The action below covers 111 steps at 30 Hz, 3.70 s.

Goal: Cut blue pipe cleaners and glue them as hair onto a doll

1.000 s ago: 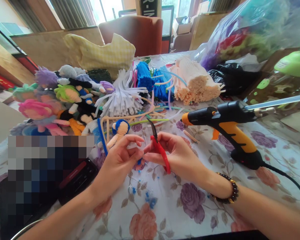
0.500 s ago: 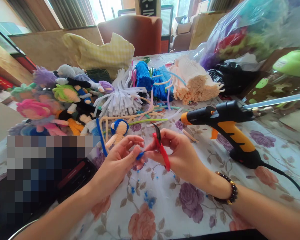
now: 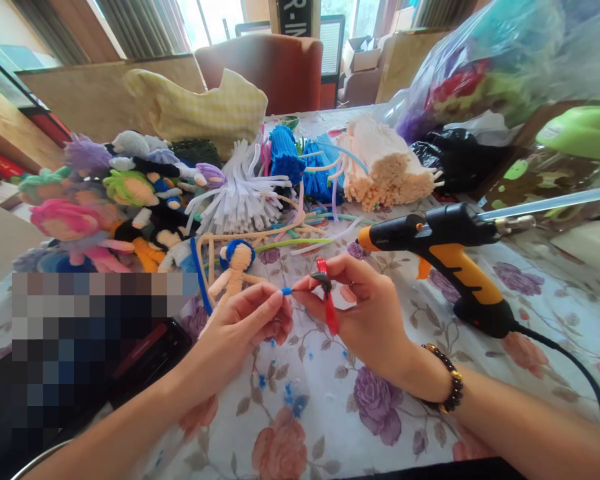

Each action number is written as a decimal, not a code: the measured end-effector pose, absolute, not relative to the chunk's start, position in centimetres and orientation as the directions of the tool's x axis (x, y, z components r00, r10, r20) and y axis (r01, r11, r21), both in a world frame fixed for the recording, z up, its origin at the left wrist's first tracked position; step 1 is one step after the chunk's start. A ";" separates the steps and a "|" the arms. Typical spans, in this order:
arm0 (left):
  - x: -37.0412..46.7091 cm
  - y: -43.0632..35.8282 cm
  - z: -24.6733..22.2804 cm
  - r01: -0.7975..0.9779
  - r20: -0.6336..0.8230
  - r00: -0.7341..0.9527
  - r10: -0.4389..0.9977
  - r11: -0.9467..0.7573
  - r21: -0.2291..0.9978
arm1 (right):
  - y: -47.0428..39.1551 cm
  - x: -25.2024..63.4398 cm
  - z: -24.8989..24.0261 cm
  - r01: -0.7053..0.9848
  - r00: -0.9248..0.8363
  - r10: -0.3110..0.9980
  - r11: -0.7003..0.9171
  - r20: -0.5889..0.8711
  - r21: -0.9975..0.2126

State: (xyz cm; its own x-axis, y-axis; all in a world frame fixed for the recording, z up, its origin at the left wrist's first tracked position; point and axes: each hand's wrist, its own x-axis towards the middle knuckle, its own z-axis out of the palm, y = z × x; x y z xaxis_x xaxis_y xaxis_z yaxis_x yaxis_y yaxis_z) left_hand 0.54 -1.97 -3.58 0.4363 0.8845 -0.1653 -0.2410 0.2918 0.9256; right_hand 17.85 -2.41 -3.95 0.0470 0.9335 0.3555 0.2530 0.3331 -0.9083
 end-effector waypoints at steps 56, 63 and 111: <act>-0.3 -1.7 -2.8 -0.497 0.099 0.184 0.978 0.006 0.868 | -1.3 19.7 -1.8 0.351 -0.495 0.851 0.012 -0.175 -0.936; -0.3 -1.7 -2.8 -0.496 0.101 0.220 0.970 0.023 0.868 | -1.3 19.6 -1.4 0.392 -0.482 0.855 0.017 -0.190 -0.920; 0.1 -1.8 -3.2 -0.353 0.172 0.094 0.981 -0.129 0.927 | -1.4 19.2 -2.4 0.486 -0.397 0.914 0.132 -0.084 -0.864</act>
